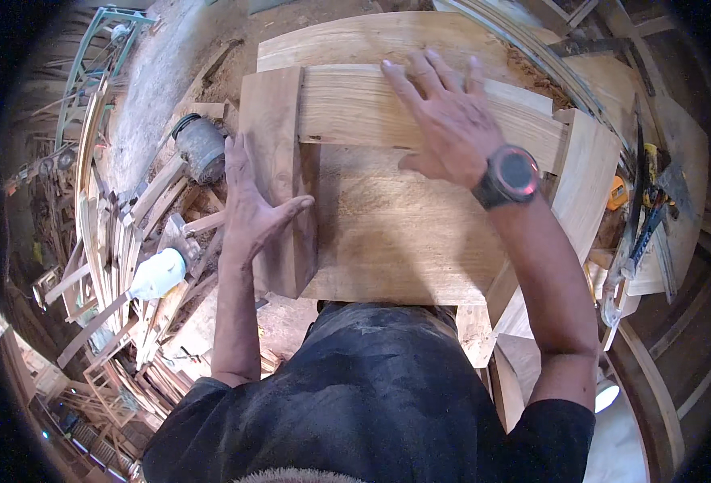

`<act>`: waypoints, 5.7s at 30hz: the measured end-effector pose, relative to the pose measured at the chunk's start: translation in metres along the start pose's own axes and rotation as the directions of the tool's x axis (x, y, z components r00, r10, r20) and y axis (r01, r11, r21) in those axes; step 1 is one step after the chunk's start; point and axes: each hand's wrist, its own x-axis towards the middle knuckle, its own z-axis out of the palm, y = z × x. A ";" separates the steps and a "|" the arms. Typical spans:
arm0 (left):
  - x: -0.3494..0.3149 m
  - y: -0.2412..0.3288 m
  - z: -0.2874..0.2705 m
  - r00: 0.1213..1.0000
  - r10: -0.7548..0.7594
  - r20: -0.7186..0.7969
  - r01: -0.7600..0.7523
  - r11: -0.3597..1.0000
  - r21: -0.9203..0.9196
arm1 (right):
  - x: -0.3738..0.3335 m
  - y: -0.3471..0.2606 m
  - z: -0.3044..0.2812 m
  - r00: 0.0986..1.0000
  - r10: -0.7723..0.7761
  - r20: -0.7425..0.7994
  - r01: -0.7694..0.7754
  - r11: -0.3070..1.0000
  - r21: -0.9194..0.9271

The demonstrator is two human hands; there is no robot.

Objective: The person uses a hammer and a chisel to carve a slot into a block of wood, fits a second piece of wood into the slot to form a joint, and uses a square to check the alignment of the pieces.

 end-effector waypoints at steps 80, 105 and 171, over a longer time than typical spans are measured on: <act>0.013 0.003 0.011 0.992 0.083 -0.099 -0.088 0.995 -0.049 | 0.032 -0.042 0.024 1.000 0.005 0.030 -0.002 0.997 -0.078; -0.012 -0.014 0.017 0.913 -0.221 -0.344 0.198 0.975 -0.102 | 0.029 -0.037 0.010 0.991 -0.128 -0.041 0.126 0.990 -0.059; 0.084 0.365 0.232 0.916 0.339 0.216 0.305 -0.235 -0.923 | -0.244 0.131 -0.212 0.548 -0.672 -0.498 0.010 0.601 -0.800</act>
